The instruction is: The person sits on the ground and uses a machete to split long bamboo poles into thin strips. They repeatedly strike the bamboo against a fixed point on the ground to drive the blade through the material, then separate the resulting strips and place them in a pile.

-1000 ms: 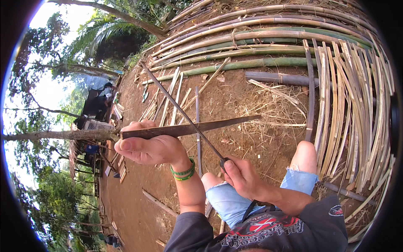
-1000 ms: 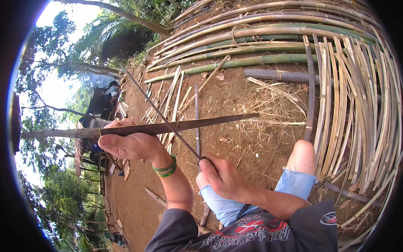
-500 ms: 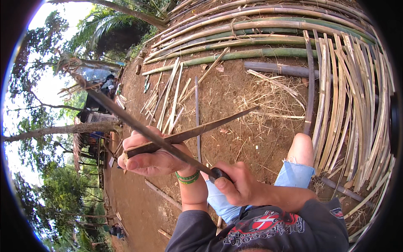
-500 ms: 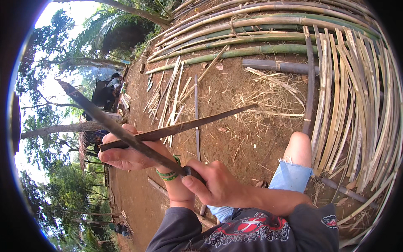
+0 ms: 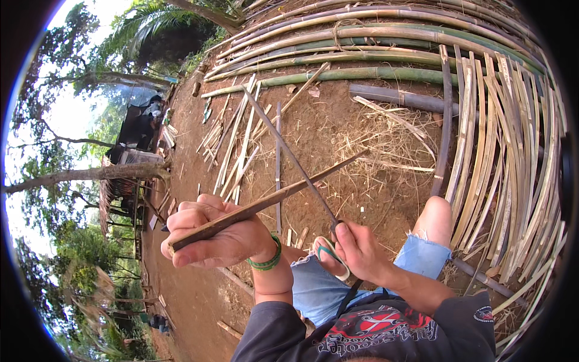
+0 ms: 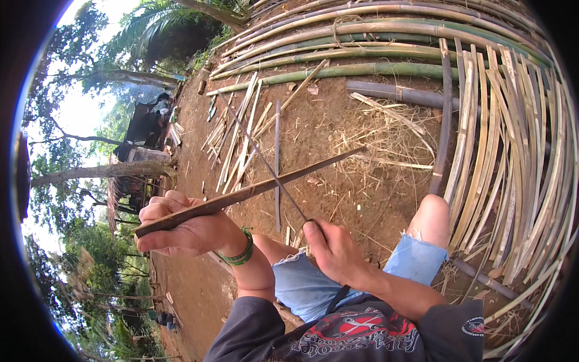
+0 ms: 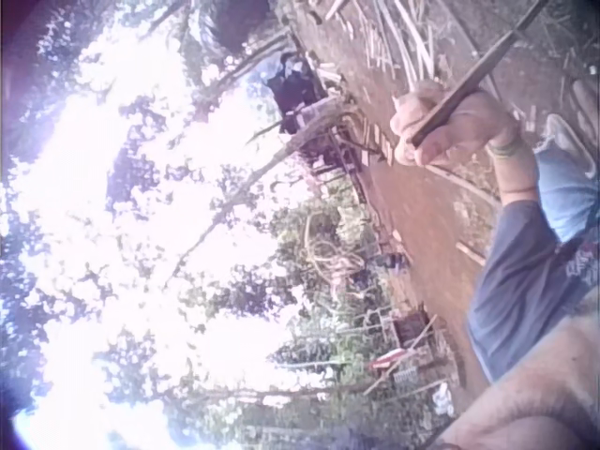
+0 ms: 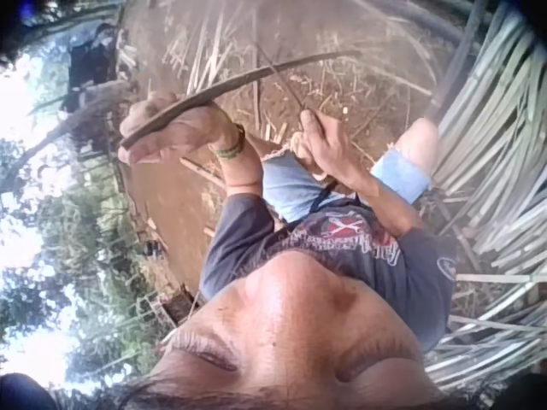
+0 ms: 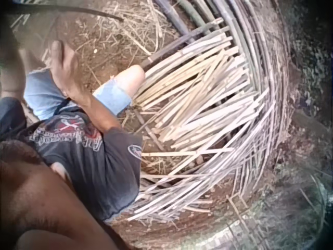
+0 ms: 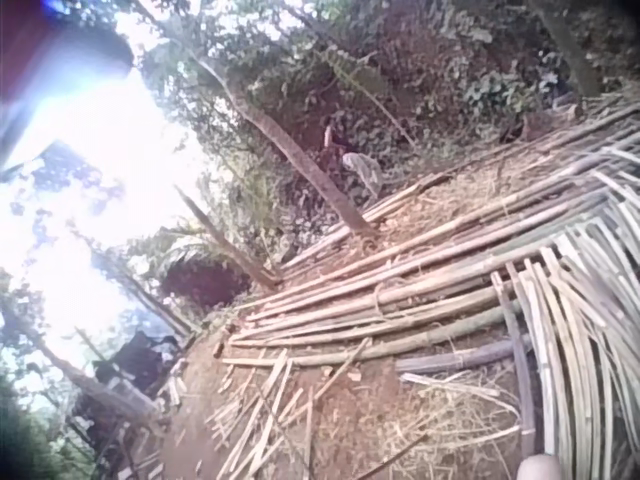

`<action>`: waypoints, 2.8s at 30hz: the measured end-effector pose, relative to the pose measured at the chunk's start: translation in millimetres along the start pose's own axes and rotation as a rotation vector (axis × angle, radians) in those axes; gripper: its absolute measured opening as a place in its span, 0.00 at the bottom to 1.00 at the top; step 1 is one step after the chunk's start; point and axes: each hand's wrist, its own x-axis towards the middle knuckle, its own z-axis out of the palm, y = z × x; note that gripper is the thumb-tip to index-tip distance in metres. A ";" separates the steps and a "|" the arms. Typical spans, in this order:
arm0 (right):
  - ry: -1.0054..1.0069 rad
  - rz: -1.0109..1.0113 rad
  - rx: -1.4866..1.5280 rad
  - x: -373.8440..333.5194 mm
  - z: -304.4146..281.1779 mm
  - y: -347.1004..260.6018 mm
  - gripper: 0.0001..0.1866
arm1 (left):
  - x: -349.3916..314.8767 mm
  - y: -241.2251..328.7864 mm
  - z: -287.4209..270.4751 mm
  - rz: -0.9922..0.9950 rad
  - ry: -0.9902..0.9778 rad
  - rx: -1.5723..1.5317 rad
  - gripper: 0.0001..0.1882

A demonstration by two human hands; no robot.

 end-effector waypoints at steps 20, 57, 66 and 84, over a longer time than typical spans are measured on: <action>0.283 -0.034 -0.296 58.3 -29.3 169.7 0.26 | 16.0 -29.7 -49.7 -0.047 0.113 -0.027 0.29; 0.295 0.192 -0.572 111.9 -118.5 211.5 0.32 | 37.1 -84.6 -52.3 -0.260 0.076 0.121 0.27; -0.093 -0.183 -0.459 87.0 -65.8 97.2 0.24 | 46.8 -95.7 -47.5 -0.471 -0.180 -0.714 0.36; 0.400 0.126 -0.716 104.0 -146.4 246.4 0.27 | 37.1 -87.4 -53.7 -0.533 -0.184 -0.843 0.32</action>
